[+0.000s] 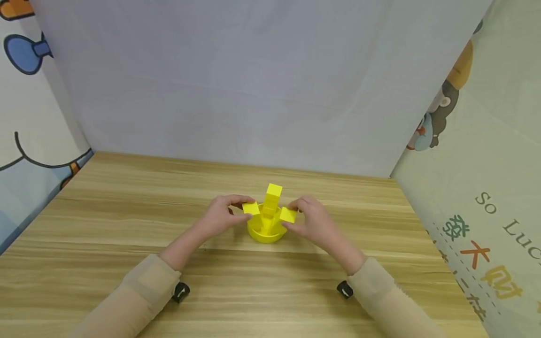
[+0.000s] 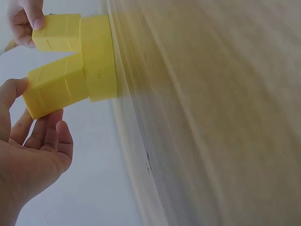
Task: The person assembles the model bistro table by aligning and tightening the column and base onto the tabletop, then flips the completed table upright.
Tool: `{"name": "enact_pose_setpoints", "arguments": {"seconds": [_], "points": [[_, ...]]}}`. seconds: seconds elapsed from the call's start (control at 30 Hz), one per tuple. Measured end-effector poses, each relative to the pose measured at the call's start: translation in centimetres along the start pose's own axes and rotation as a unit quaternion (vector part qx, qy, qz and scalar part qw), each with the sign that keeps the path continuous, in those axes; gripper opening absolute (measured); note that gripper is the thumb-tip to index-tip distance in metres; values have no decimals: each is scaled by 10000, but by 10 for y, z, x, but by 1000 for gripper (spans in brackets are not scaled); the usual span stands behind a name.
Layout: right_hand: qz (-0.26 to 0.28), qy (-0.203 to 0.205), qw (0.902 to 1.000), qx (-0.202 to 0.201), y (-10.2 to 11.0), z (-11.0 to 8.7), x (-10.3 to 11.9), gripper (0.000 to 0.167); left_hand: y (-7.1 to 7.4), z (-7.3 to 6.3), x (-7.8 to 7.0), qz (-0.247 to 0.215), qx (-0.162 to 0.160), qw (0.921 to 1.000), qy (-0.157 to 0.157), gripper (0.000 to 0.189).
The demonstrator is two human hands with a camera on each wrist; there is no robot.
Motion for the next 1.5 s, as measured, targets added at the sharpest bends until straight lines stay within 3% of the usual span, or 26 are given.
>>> {"name": "enact_pose_setpoints", "arguments": {"seconds": [0.27,0.37,0.47,0.57,0.67,1.27,1.5], "points": [[-85,-568,9983,-123,-2,-2,-1,41,0,1,2,-3,-7,10000,-4,37],[-47,-303,9995,56,-4,-1,-1,55,0,1,3,6,0,10000,-4,37],[79,361,9987,361,-5,-1,3,63,-1,1,4,18,11,10000,3,37],[116,990,9934,561,-2,-4,7,57,-1,2,4,6,18,10000,23,37],[-19,1284,9901,575,0,-6,11,47,-1,2,4,-12,9,10000,39,37],[-612,1203,9896,496,-2,-7,11,43,1,1,1,55,34,10000,-57,37],[-241,1255,9916,191,3,-14,14,49,-3,3,-4,552,282,9966,-545,44]]}}
Point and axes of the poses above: each hand's wrist, its own z-axis towards the middle knuckle, its own y-axis out of the back of the hand, x = y × z, the point moved 10 cm from there along z, towards the middle knuckle, and after that the axes turned 8 degrees about -y, right-handed, at the moved point
